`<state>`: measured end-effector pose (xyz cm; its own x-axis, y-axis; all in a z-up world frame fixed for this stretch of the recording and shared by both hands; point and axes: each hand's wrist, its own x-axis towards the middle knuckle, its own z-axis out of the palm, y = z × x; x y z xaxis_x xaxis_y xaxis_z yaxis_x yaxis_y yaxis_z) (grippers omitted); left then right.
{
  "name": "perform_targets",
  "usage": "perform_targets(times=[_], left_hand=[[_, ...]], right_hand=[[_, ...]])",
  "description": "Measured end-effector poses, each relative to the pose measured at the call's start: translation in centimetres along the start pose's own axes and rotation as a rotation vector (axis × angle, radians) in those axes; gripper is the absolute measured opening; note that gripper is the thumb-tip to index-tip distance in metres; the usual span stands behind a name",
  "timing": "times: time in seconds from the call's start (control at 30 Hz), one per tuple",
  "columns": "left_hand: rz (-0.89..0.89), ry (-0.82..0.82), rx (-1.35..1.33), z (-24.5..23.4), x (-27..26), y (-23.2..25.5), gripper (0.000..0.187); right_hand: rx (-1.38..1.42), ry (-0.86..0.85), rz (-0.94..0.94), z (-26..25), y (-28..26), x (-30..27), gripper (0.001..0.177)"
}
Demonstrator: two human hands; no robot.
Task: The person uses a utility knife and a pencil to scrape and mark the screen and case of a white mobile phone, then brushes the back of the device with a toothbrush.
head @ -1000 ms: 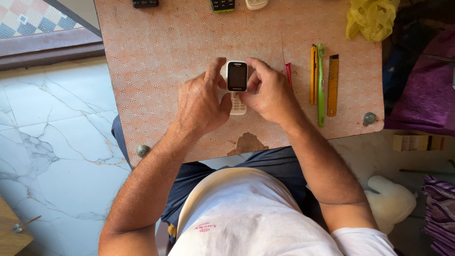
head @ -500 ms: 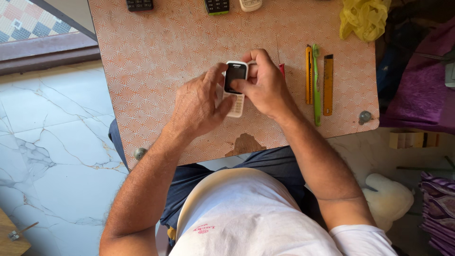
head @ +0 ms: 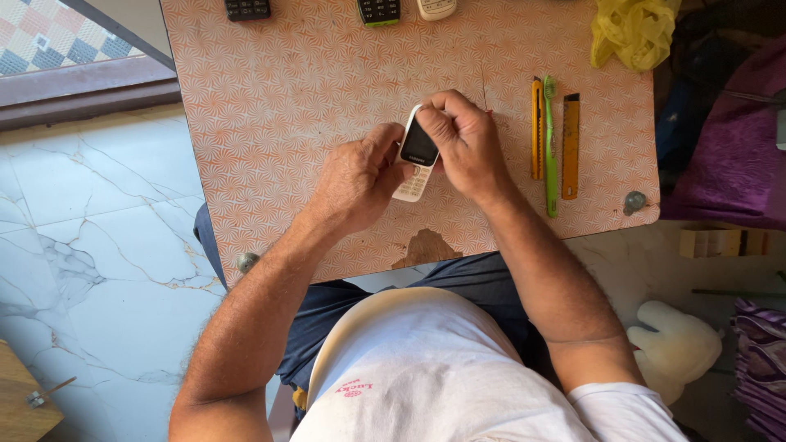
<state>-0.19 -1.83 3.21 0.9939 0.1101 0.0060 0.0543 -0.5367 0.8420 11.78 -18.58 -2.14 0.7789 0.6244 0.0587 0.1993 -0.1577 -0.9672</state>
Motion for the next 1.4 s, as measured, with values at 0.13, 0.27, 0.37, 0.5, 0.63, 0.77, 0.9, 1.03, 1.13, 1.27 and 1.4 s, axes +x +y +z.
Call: perform_targets(times=[0.13,0.27,0.37,0.5,0.63,0.77,0.9,1.03,1.13,1.27,1.4], left_hand=[[0.028,0.042,-0.006,-0.2,0.1,-0.4,0.024],[-0.030,0.125,-0.171,-0.1,0.3,-1.0,0.021],[-0.122,0.162,-0.349,-0.4,0.4,-1.3,0.027],[-0.245,0.160,-0.590,-0.5,0.7,-2.0,0.035],[-0.108,0.100,-0.787,-0.5,0.4,-2.9,0.024],[0.004,0.101,-0.970,-0.4,0.5,-3.2,0.032],[-0.100,0.125,-1.082,-0.3,0.7,-3.3,0.040],[-0.065,0.150,-1.039,-0.4,0.6,-3.5,0.052],[-0.042,0.179,-1.031,-0.4,0.8,-3.8,0.055],[0.005,0.229,-1.010,-0.1,0.8,-4.3,0.040],[0.068,0.281,-0.908,-0.1,0.7,-4.1,0.033]], right_hand=[[0.311,-0.066,-0.004,-0.5,-0.6,-0.2,0.030],[0.516,-0.262,-0.036,-1.2,-1.8,-0.1,0.036],[0.448,-0.318,-0.123,-1.5,-2.2,-0.3,0.038],[0.358,-0.216,-0.162,-1.2,-1.8,-1.4,0.028],[0.042,-0.121,-0.405,-0.9,-1.3,-1.0,0.027],[-0.027,-0.072,-0.497,-0.9,-1.7,-0.9,0.031],[0.018,-0.032,-0.345,-0.4,-2.0,-0.7,0.036],[0.275,-0.186,-0.221,-0.7,-2.6,-1.0,0.052],[0.425,-0.262,-0.067,-0.8,-2.4,-1.2,0.058],[0.409,-0.264,0.037,-0.4,-1.9,-1.4,0.051],[0.462,-0.329,0.023,-0.8,-1.9,-1.3,0.046]])
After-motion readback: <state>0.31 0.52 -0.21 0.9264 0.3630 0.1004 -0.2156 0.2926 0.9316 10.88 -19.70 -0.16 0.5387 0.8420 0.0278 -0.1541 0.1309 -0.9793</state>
